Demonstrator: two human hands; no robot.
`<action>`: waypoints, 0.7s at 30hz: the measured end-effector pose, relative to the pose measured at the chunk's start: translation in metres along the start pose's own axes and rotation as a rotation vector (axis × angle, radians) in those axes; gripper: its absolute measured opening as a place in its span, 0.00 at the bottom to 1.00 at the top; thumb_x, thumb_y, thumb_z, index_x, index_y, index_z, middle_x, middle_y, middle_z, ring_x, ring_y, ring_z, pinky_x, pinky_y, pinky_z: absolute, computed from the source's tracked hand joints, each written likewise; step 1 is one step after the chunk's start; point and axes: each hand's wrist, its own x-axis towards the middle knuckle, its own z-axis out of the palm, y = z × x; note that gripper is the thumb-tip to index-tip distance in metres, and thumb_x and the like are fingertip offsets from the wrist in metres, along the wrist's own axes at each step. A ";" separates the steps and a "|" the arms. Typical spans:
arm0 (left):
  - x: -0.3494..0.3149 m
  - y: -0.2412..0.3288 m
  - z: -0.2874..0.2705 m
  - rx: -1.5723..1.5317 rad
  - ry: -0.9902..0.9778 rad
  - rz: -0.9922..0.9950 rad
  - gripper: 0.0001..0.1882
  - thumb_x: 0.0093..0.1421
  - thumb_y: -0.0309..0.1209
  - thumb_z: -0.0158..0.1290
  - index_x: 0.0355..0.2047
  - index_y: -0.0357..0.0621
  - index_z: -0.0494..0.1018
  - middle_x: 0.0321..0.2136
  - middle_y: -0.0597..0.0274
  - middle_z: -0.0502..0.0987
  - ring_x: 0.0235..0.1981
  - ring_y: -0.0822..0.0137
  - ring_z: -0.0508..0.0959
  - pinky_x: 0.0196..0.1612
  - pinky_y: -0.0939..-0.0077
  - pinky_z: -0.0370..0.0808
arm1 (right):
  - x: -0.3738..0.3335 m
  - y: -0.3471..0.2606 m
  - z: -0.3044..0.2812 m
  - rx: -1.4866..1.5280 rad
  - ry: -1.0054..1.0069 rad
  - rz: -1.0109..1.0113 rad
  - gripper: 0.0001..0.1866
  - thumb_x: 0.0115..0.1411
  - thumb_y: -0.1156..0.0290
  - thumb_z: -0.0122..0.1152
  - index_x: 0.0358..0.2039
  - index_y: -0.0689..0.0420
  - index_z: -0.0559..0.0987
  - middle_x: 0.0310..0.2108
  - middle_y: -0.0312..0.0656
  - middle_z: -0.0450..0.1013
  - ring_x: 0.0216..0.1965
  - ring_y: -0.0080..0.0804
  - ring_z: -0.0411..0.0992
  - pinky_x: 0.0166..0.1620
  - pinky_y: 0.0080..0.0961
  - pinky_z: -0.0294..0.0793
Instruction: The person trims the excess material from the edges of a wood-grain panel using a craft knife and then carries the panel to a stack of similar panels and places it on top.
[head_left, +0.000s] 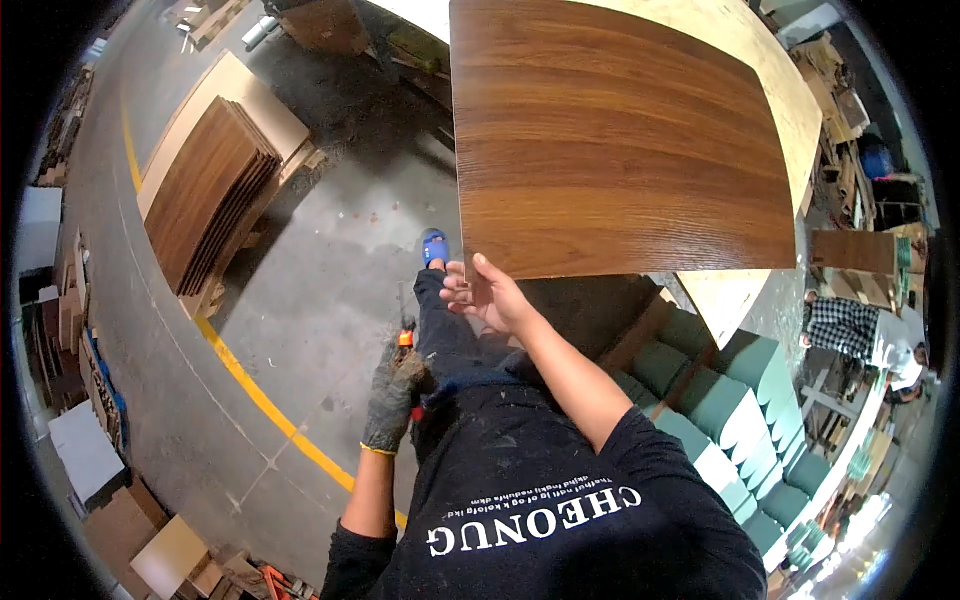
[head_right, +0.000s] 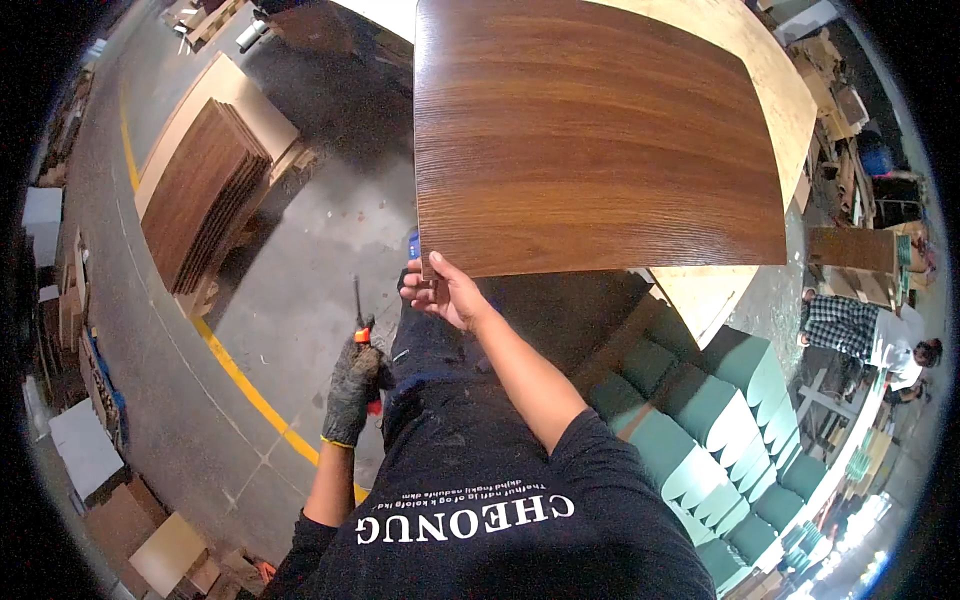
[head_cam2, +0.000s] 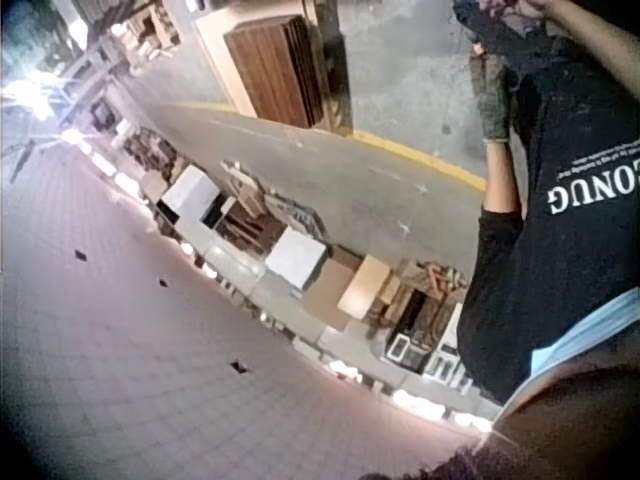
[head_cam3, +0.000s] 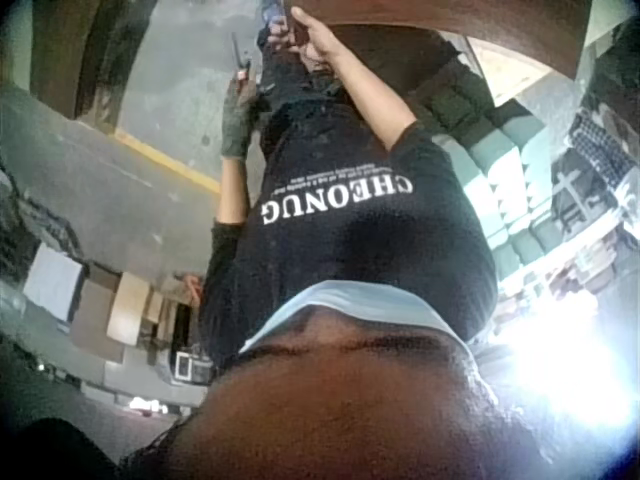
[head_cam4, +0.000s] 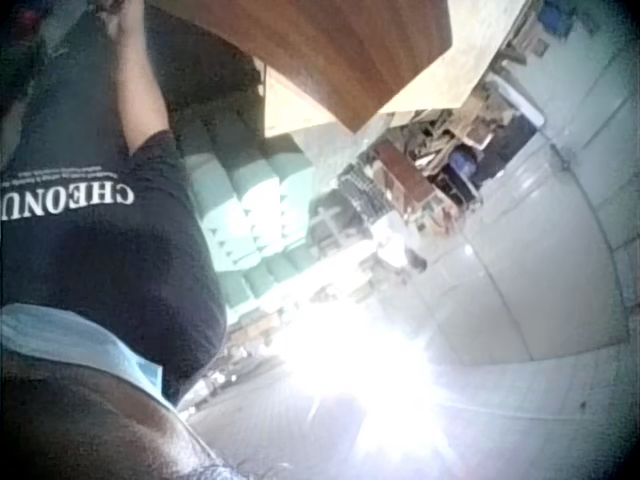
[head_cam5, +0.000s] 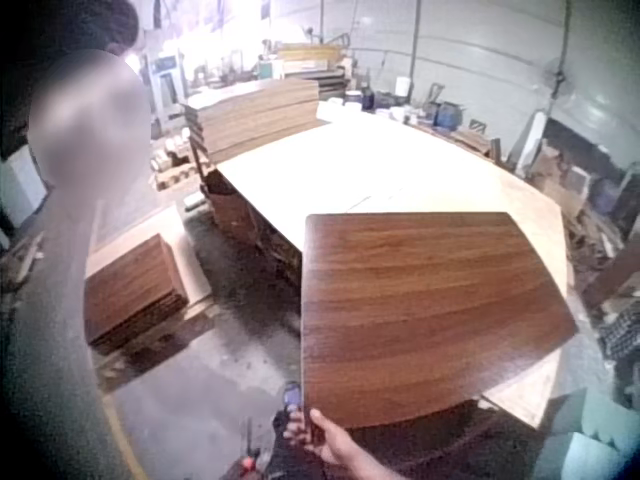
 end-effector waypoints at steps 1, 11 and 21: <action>0.006 -0.001 0.003 0.062 0.009 0.089 0.25 0.61 0.32 0.47 0.58 0.46 0.59 0.30 0.59 0.73 0.26 0.67 0.74 0.29 0.76 0.72 | -0.002 -0.002 0.001 0.057 0.031 -0.035 0.27 0.61 0.45 0.43 0.44 0.57 0.71 0.35 0.45 0.72 0.37 0.38 0.71 0.47 0.37 0.69; 0.052 0.018 0.012 1.405 -0.030 0.519 0.24 0.55 0.40 0.53 0.51 0.49 0.66 0.34 0.53 0.75 0.32 0.52 0.76 0.34 0.60 0.72 | -0.013 -0.009 0.008 0.058 0.067 -0.174 0.26 0.63 0.48 0.41 0.47 0.60 0.69 0.38 0.46 0.73 0.38 0.35 0.73 0.45 0.30 0.73; 0.051 0.017 -0.003 1.560 0.104 0.719 0.23 0.53 0.41 0.54 0.50 0.54 0.69 0.28 0.56 0.73 0.25 0.56 0.75 0.27 0.61 0.70 | -0.009 -0.007 -0.005 -0.032 0.018 -0.177 0.27 0.63 0.48 0.40 0.48 0.58 0.70 0.39 0.43 0.74 0.41 0.31 0.72 0.47 0.32 0.69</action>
